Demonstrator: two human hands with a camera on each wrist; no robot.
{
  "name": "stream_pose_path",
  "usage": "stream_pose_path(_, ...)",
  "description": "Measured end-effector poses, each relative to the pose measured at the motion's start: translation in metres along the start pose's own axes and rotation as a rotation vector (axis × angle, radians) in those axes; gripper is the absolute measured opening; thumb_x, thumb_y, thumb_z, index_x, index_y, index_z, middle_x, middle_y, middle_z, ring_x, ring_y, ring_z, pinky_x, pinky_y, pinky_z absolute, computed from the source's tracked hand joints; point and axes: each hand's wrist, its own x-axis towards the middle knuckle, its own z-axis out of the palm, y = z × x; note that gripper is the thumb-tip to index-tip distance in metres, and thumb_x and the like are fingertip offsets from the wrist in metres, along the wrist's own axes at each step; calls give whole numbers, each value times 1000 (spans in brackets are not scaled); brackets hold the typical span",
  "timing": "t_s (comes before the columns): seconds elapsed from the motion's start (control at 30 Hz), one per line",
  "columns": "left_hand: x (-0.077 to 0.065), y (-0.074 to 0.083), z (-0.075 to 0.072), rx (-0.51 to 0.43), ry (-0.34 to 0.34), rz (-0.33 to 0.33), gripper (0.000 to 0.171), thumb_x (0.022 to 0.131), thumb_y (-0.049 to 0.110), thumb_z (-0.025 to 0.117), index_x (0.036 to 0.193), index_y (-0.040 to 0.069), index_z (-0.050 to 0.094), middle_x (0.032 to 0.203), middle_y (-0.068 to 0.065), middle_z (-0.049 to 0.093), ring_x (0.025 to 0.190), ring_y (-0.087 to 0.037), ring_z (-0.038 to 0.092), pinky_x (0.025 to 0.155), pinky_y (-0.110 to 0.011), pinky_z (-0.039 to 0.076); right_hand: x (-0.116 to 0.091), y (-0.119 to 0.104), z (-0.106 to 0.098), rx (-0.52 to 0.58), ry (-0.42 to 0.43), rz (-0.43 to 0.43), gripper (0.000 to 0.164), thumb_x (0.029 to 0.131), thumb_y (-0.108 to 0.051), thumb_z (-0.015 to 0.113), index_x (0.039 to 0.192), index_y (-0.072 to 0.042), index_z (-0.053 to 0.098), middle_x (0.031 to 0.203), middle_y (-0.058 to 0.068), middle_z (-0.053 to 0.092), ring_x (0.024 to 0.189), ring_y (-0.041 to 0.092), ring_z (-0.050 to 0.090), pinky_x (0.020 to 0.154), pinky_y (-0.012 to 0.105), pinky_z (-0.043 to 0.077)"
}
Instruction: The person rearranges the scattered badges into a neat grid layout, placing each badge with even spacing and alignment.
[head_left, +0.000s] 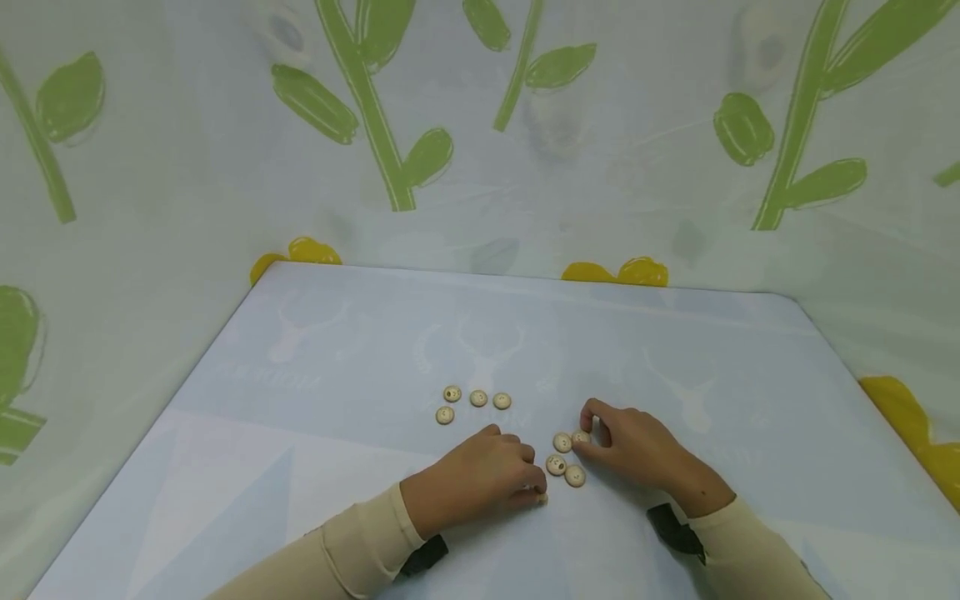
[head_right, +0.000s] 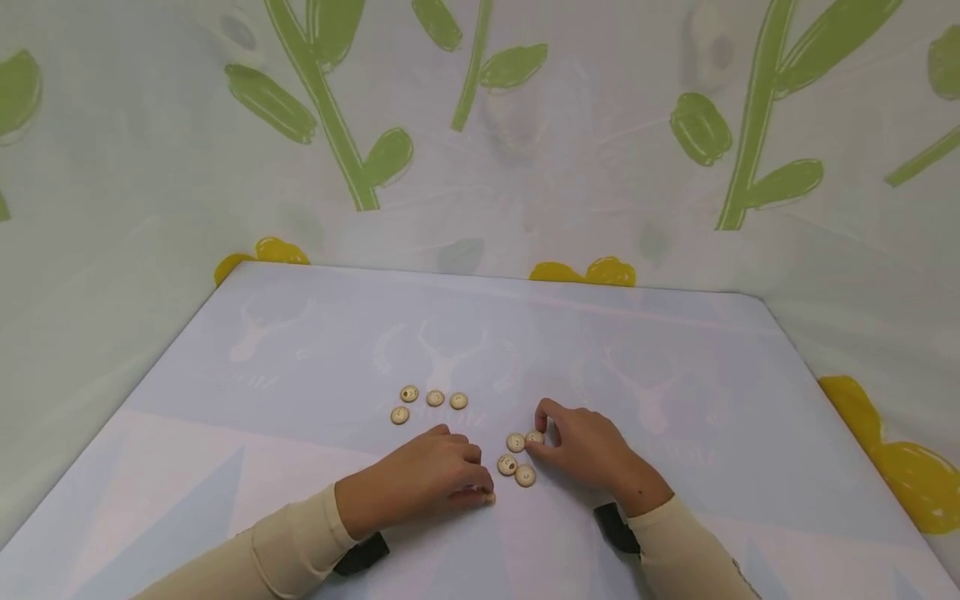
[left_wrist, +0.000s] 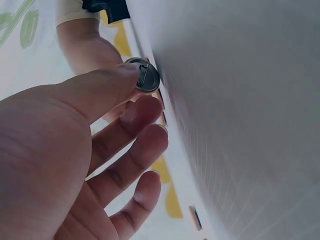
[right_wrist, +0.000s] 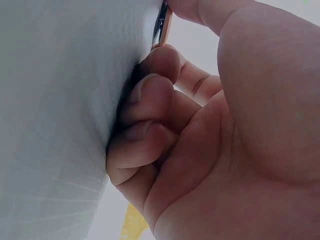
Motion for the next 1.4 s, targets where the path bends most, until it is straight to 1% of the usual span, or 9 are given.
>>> stream_pose_path(0.17,0,-1,1,22,21,-4,6,91,38,72,93,35,77,74,18,63,67,2,52,64,-19,37,0,-1,-1,-3,-11,11,22,91,-39,71,95,-23,56,61,-7,45,52,7,39,50,24,32)
stream_pose_path(0.37,0,-4,0,56,74,-9,4,91,34,73,91,35,77,74,18,64,68,0,55,63,-19,35,1,-1,-1,-7,1,13,23,90,-39,72,95,-23,57,61,-7,46,53,8,40,50,24,31)
stream_pose_path(0.57,-3,-8,-4,56,123,-30,3,89,35,76,89,33,78,74,18,65,69,0,57,63,-19,34,0,0,1,6,-6,16,23,89,-39,73,95,-24,56,61,-7,45,53,7,40,50,24,31)
stream_pose_path(0.8,-7,-22,-14,6,199,-87,2,86,30,79,87,29,77,77,17,68,71,-1,59,66,-22,38,1,-1,1,4,7,12,22,89,-36,73,94,-23,56,61,-7,45,53,7,40,51,24,31)
stream_pose_path(0.9,-10,-29,-17,-18,215,-114,3,86,28,78,87,30,78,75,17,66,68,-1,56,64,-21,36,1,-2,1,2,1,13,22,89,-36,74,94,-24,56,61,-8,46,53,7,40,51,23,32)
stream_pose_path(1.07,-12,-41,-21,-83,217,-168,6,87,23,78,86,29,78,74,17,66,64,0,50,62,-20,32,1,-2,0,1,10,7,22,88,-36,74,94,-23,57,61,-7,46,54,7,41,51,24,32)
stream_pose_path(1.23,-13,-47,-22,-143,214,-199,6,87,21,78,87,27,78,75,14,68,62,1,49,63,-21,36,1,-1,-1,12,-5,13,23,89,-37,73,95,-23,56,62,-7,46,54,7,40,52,24,31)
stream_pose_path(1.4,-14,-51,-19,-151,223,-232,7,86,20,79,87,26,78,74,14,67,60,1,48,65,-23,39,0,1,1,10,2,6,23,89,-36,74,95,-23,56,61,-8,45,53,7,40,51,23,31)
